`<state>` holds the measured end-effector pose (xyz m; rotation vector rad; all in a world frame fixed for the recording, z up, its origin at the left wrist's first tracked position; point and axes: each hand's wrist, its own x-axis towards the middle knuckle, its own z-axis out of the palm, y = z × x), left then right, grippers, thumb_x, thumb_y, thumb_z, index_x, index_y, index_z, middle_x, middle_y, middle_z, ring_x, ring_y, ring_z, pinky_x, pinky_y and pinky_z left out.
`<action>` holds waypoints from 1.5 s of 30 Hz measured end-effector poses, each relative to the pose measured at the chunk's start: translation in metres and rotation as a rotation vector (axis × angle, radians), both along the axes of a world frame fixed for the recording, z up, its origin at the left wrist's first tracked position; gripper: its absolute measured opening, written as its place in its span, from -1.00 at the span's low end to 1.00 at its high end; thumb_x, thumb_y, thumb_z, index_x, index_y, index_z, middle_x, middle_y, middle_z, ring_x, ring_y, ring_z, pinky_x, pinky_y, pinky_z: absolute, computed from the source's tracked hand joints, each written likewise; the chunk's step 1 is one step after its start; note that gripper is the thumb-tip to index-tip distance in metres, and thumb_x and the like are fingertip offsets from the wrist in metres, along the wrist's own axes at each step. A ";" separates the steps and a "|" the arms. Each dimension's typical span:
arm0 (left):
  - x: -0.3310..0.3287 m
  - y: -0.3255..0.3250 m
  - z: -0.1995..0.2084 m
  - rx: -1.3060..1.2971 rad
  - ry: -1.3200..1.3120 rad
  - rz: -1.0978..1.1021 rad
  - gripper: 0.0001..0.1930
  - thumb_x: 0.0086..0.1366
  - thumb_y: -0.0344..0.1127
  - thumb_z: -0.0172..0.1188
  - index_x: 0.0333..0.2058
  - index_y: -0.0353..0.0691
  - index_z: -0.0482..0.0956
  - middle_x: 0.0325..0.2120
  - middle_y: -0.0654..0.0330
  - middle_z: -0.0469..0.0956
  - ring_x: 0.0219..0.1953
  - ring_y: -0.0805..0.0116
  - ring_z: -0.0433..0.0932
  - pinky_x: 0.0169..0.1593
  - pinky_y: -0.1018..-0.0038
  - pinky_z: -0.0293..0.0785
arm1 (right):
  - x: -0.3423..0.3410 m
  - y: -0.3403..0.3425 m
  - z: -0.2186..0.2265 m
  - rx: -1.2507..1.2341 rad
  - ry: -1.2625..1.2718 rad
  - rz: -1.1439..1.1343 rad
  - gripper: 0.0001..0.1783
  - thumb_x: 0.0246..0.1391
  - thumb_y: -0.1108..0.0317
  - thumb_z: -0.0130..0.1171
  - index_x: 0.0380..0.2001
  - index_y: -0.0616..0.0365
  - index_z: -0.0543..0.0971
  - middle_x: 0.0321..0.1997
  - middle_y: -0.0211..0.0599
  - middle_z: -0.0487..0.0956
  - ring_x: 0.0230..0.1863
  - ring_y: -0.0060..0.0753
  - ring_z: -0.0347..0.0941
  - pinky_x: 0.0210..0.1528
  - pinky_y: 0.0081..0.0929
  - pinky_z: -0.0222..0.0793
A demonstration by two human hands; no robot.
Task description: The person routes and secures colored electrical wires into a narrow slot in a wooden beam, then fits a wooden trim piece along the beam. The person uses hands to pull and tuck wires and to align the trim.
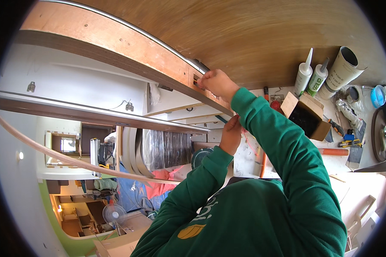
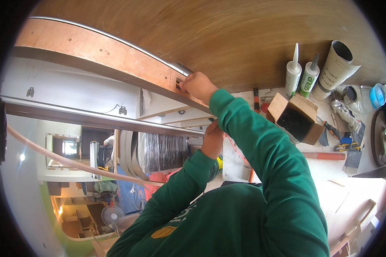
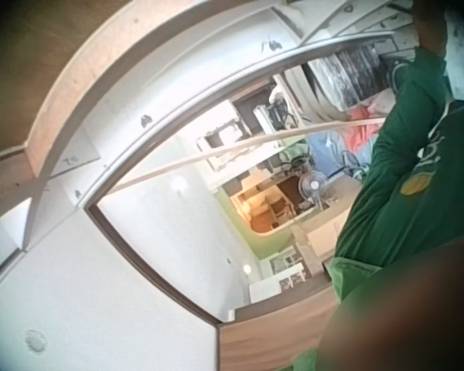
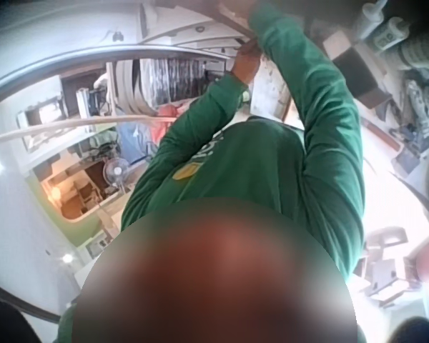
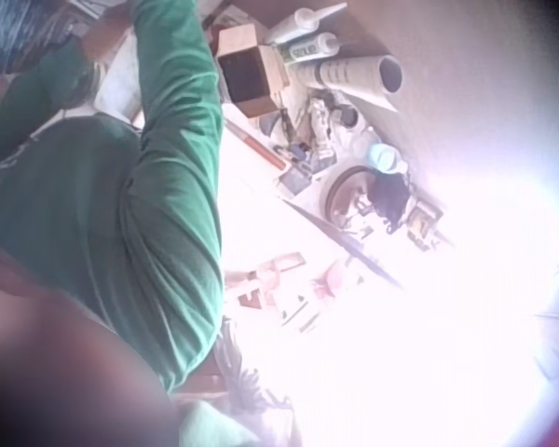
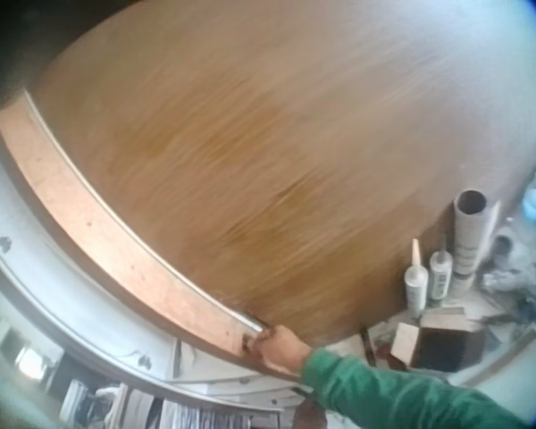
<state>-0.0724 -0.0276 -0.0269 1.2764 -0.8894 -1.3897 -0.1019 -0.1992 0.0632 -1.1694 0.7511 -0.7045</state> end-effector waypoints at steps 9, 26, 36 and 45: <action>-0.023 0.010 -0.009 -0.054 0.012 -0.013 -0.75 0.61 -0.25 0.00 -0.09 -0.28 0.59 -0.32 0.32 0.62 -0.27 0.56 0.54 -0.09 0.52 0.48 | -0.011 -0.014 -0.015 0.199 -0.049 0.029 -0.76 0.26 0.27 0.24 -0.37 0.24 0.68 -0.54 -0.36 0.55 -0.57 -0.56 0.38 -0.54 -0.49 0.27; -0.022 0.022 -0.004 -0.305 -0.541 -0.070 -0.83 0.49 -0.43 0.07 -0.10 -0.38 0.59 -0.41 0.01 0.68 -0.35 0.40 0.64 -0.24 0.44 0.50 | 0.058 -0.032 -0.034 0.090 0.286 0.035 -0.74 0.18 0.30 0.17 -0.50 0.23 0.67 -0.48 -0.08 0.65 -0.46 -0.28 0.59 -0.45 -0.31 0.39; -0.048 0.041 0.032 -0.167 -0.446 -0.099 -0.82 0.51 -0.38 0.08 -0.11 -0.38 0.59 -0.37 -0.02 0.68 -0.37 0.35 0.62 -0.24 0.42 0.49 | 0.023 -0.013 -0.007 0.141 0.149 0.064 -0.76 0.11 0.32 0.17 -0.56 0.22 0.61 -0.60 -0.27 0.49 -0.60 -0.43 0.37 -0.56 -0.32 0.17; -0.046 0.050 0.044 -0.087 -0.338 -0.282 -0.78 0.56 -0.32 0.06 -0.15 -0.38 0.58 -0.39 0.09 0.65 -0.28 0.43 0.61 -0.10 0.44 0.53 | -0.015 0.010 0.003 0.167 0.037 0.153 -0.75 0.13 0.35 0.12 -0.61 0.17 0.51 -0.68 -0.39 0.36 -0.70 -0.56 0.14 -0.64 -0.41 0.00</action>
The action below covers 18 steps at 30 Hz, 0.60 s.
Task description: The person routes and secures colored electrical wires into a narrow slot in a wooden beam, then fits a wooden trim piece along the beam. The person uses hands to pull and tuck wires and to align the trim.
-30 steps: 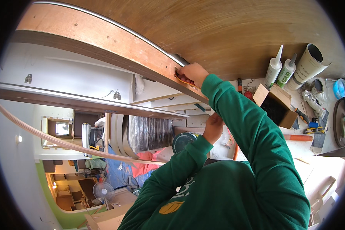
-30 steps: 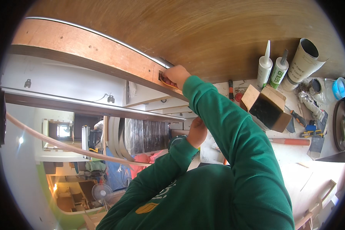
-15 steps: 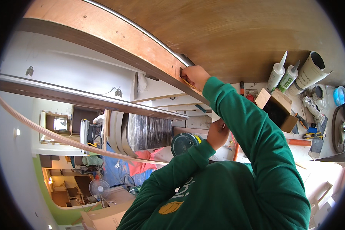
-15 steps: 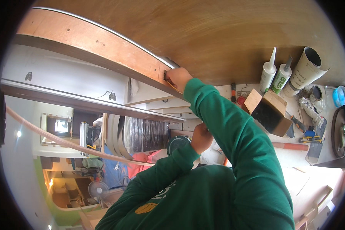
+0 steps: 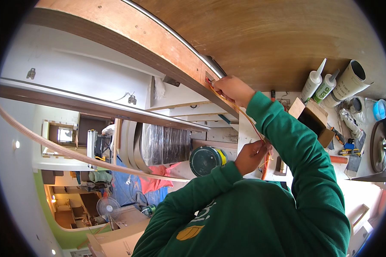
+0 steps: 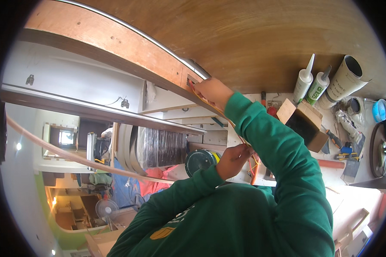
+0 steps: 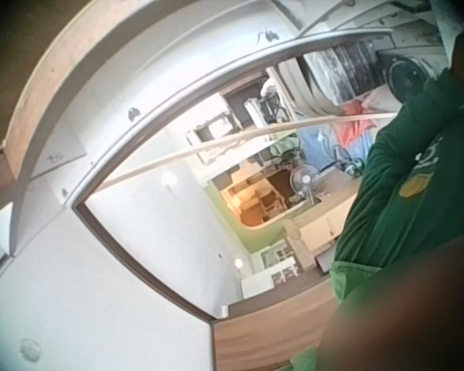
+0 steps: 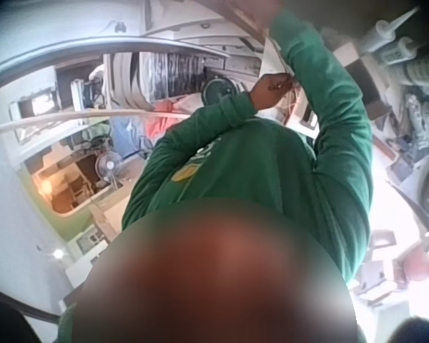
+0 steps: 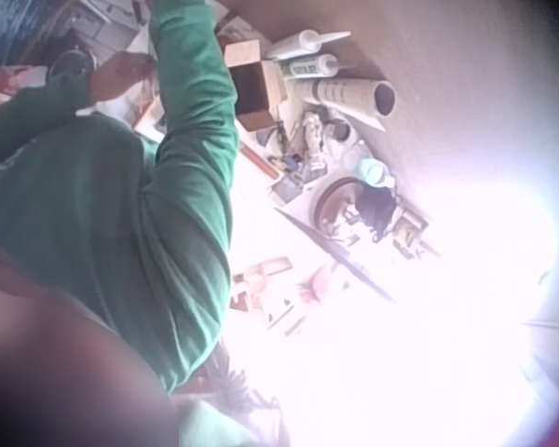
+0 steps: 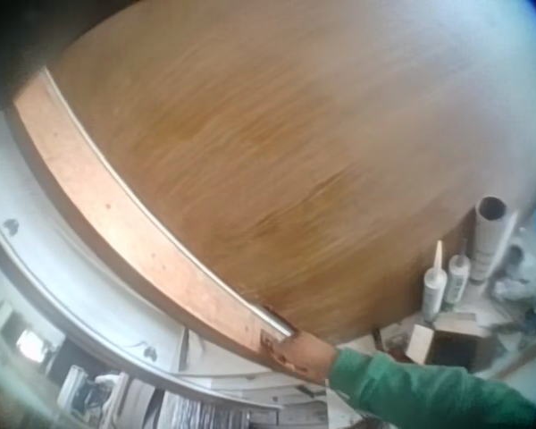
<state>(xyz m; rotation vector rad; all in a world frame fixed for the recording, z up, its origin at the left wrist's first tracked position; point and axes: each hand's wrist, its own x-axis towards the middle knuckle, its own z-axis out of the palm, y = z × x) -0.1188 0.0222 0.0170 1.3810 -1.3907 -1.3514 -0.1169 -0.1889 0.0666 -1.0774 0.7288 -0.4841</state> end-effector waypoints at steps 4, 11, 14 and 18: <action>-0.001 0.004 0.013 0.058 0.073 -0.032 -0.77 0.56 -0.32 0.06 -0.16 -0.40 0.59 -0.39 0.07 0.66 -0.27 0.42 0.62 -0.07 0.42 0.55 | -0.009 0.011 0.006 0.084 -0.061 -0.017 -0.76 0.17 0.31 0.11 -0.52 0.20 0.54 -0.59 -0.39 0.43 -0.69 -0.56 0.20 -0.65 -0.46 0.08; 0.002 -0.007 0.009 -0.075 -0.170 -0.066 -0.75 0.55 -0.32 0.08 -0.15 -0.43 0.61 -0.34 0.04 0.70 -0.26 0.39 0.66 -0.10 0.42 0.56 | 0.002 -0.005 0.016 0.036 0.095 0.092 -0.75 0.23 0.29 0.18 -0.46 0.24 0.57 -0.54 -0.34 0.50 -0.66 -0.49 0.31 -0.64 -0.50 0.20; 0.001 -0.016 0.001 -0.055 -0.071 -0.027 -0.75 0.55 -0.32 0.07 -0.14 -0.42 0.61 -0.33 0.07 0.70 -0.25 0.41 0.64 -0.08 0.44 0.55 | 0.007 -0.024 0.011 -0.214 0.216 0.142 -0.76 0.21 0.30 0.25 -0.48 0.22 0.59 -0.55 -0.35 0.52 -0.60 -0.45 0.37 -0.58 -0.42 0.29; -0.002 -0.022 -0.011 -0.023 0.131 -0.049 -0.76 0.57 -0.31 0.08 -0.02 -0.38 0.59 -0.24 0.23 0.65 -0.13 0.54 0.54 0.04 0.50 0.47 | 0.010 -0.018 0.004 -0.651 0.343 0.150 -0.74 0.21 0.23 0.25 -0.43 0.23 0.65 -0.50 -0.22 0.57 -0.47 -0.27 0.48 -0.41 -0.25 0.39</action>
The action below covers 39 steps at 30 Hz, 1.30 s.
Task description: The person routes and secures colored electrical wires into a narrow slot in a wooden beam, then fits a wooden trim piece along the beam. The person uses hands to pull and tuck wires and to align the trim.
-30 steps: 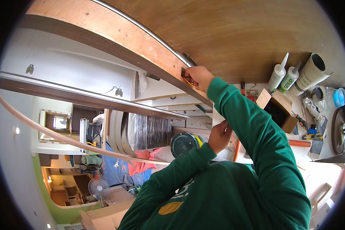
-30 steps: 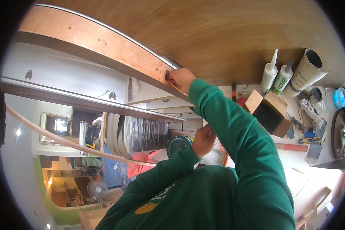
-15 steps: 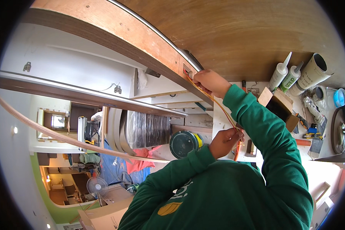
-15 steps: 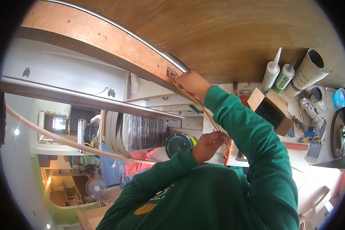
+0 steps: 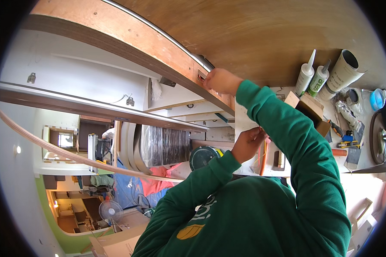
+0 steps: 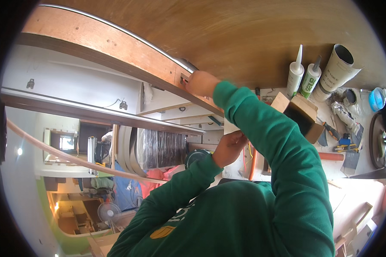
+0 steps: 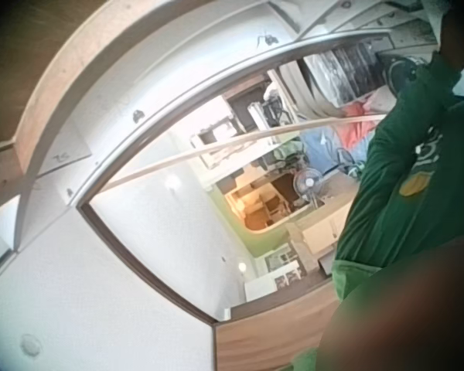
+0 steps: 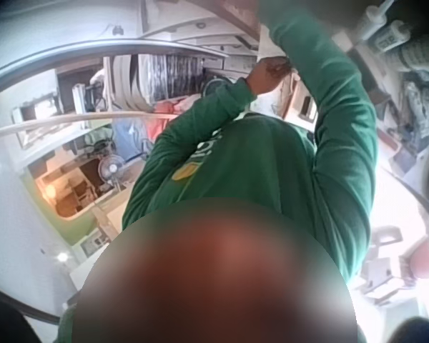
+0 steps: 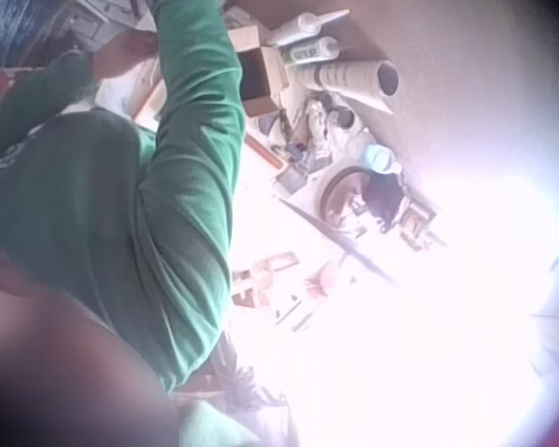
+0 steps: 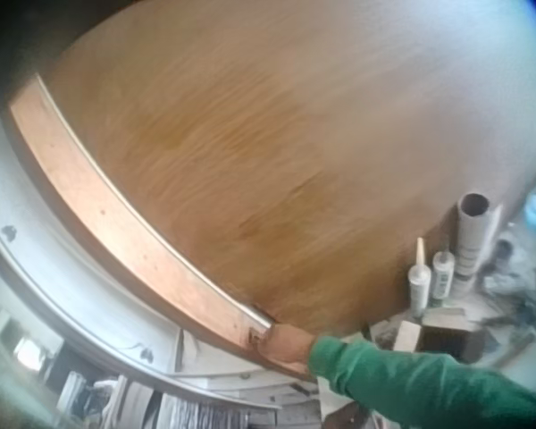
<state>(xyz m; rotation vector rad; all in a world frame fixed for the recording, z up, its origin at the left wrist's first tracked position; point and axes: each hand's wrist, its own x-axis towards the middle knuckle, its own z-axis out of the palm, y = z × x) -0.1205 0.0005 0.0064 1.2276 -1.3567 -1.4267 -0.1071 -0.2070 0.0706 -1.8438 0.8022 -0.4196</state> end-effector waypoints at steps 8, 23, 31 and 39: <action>-0.016 0.026 -0.020 0.147 -0.080 -0.093 -0.76 0.56 -0.27 0.08 -0.08 -0.35 0.58 -0.21 0.16 0.69 -0.19 0.43 0.65 -0.01 0.45 0.55 | -0.061 0.045 -0.005 -0.228 -0.122 0.001 -0.71 0.26 0.16 0.17 -0.30 0.18 0.65 -0.41 0.08 0.57 -0.37 0.15 0.50 -0.23 -0.08 0.43; 0.030 0.043 -0.026 0.132 -0.314 -0.133 -0.68 0.46 -0.21 0.26 0.04 -0.32 0.60 -0.06 0.03 0.70 -0.01 0.23 0.69 0.11 0.37 0.56 | -0.067 0.074 -0.039 -0.399 -0.060 -0.096 -0.81 0.18 0.26 0.17 -0.34 0.14 0.65 -0.35 0.05 0.64 -0.25 0.23 0.58 -0.15 0.05 0.50; 0.082 0.043 -0.041 0.217 -0.083 0.188 -0.74 0.49 -0.35 0.19 0.08 -0.30 0.57 -0.09 0.13 0.69 -0.03 0.34 0.66 0.09 0.41 0.54 | -0.080 0.078 -0.055 -0.277 -0.015 -0.038 -0.87 0.08 0.35 0.20 -0.35 0.14 0.66 -0.34 0.02 0.65 -0.23 0.22 0.58 -0.16 0.04 0.50; 0.116 -0.026 0.000 0.173 0.235 0.544 -0.49 0.56 0.00 0.01 0.26 -0.26 0.39 0.14 0.08 0.56 0.13 0.22 0.54 0.24 0.27 0.40 | -0.106 0.113 -0.034 -0.227 -0.091 -0.139 -0.83 0.14 0.32 0.18 -0.36 0.18 0.65 -0.41 0.10 0.62 -0.29 0.25 0.57 -0.21 0.09 0.47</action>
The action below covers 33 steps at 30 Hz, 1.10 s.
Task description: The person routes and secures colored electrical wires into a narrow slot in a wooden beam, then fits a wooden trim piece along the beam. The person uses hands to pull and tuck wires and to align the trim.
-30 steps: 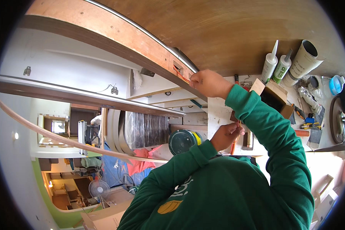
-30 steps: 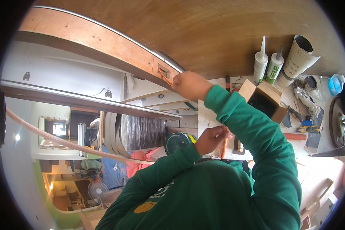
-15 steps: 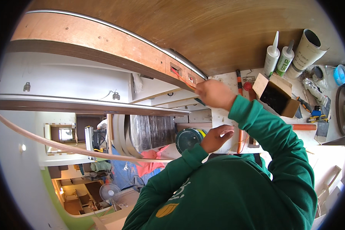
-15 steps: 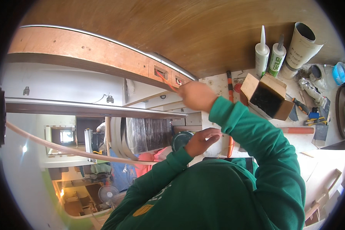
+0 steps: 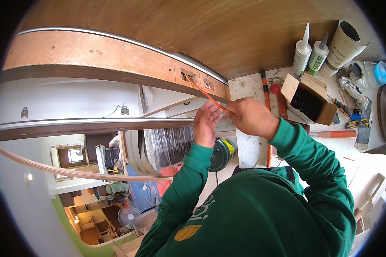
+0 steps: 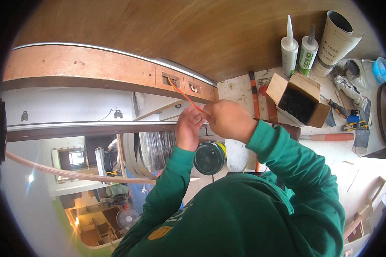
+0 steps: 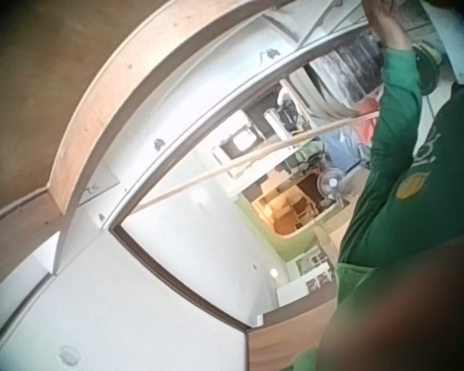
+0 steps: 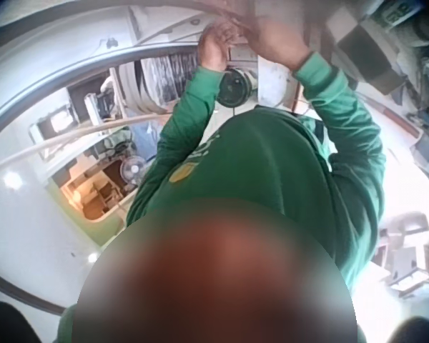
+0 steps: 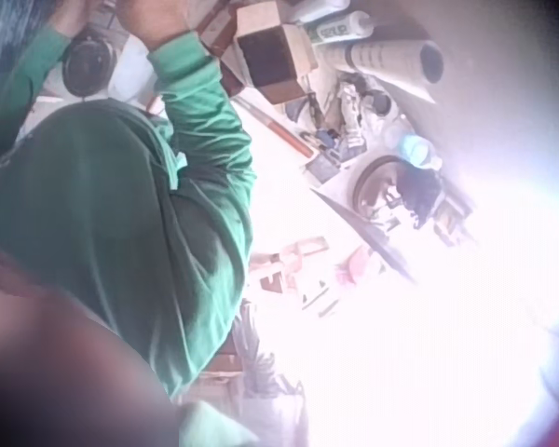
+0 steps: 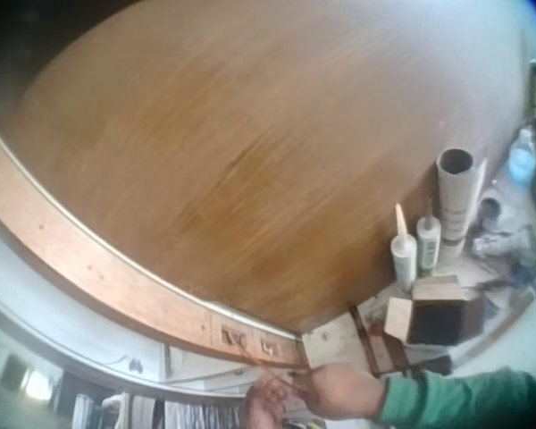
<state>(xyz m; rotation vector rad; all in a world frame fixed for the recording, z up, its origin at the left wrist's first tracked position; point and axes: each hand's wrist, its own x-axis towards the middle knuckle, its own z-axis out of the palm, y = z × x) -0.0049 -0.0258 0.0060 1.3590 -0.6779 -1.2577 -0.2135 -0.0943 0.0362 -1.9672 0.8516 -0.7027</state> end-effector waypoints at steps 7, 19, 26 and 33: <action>-0.017 -0.041 0.033 -0.062 0.242 0.108 -0.43 0.58 0.04 -0.04 0.35 -0.23 0.30 0.28 0.05 0.45 0.23 0.17 0.45 0.29 0.15 0.34 | -0.011 0.015 0.014 0.062 -0.124 0.015 -0.79 0.21 0.28 0.20 -0.38 0.21 0.63 -0.42 0.09 0.60 -0.29 0.28 0.54 -0.23 0.08 0.45; -0.005 -0.056 0.036 -0.043 0.446 0.185 -0.71 0.56 -0.08 0.06 0.13 0.01 0.50 0.02 0.39 0.63 0.06 0.40 0.53 0.19 0.25 0.42 | -0.012 0.029 0.010 -0.016 -0.096 -0.020 -0.86 0.18 0.37 0.22 -0.27 0.21 0.62 -0.38 0.03 0.62 -0.29 0.19 0.56 -0.25 0.01 0.47; -0.007 -0.053 0.033 -0.025 0.353 0.216 -0.72 0.53 -0.10 0.13 0.10 0.00 0.53 -0.12 0.33 0.62 -0.02 0.34 0.54 0.08 0.25 0.47 | -0.018 0.024 0.009 0.084 -0.180 -0.043 -0.91 0.13 0.41 0.24 -0.36 0.22 0.62 -0.39 0.04 0.62 -0.31 0.20 0.57 -0.25 0.00 0.49; 0.000 -0.045 0.043 -0.053 0.184 0.168 -0.70 0.49 -0.16 0.19 0.04 -0.20 0.59 -0.24 0.24 0.63 -0.15 0.32 0.59 0.02 0.33 0.50 | -0.013 0.035 0.028 0.101 -0.128 -0.048 -0.88 0.18 0.37 0.23 -0.32 0.21 0.61 -0.39 0.04 0.62 -0.31 0.21 0.57 -0.23 0.02 0.50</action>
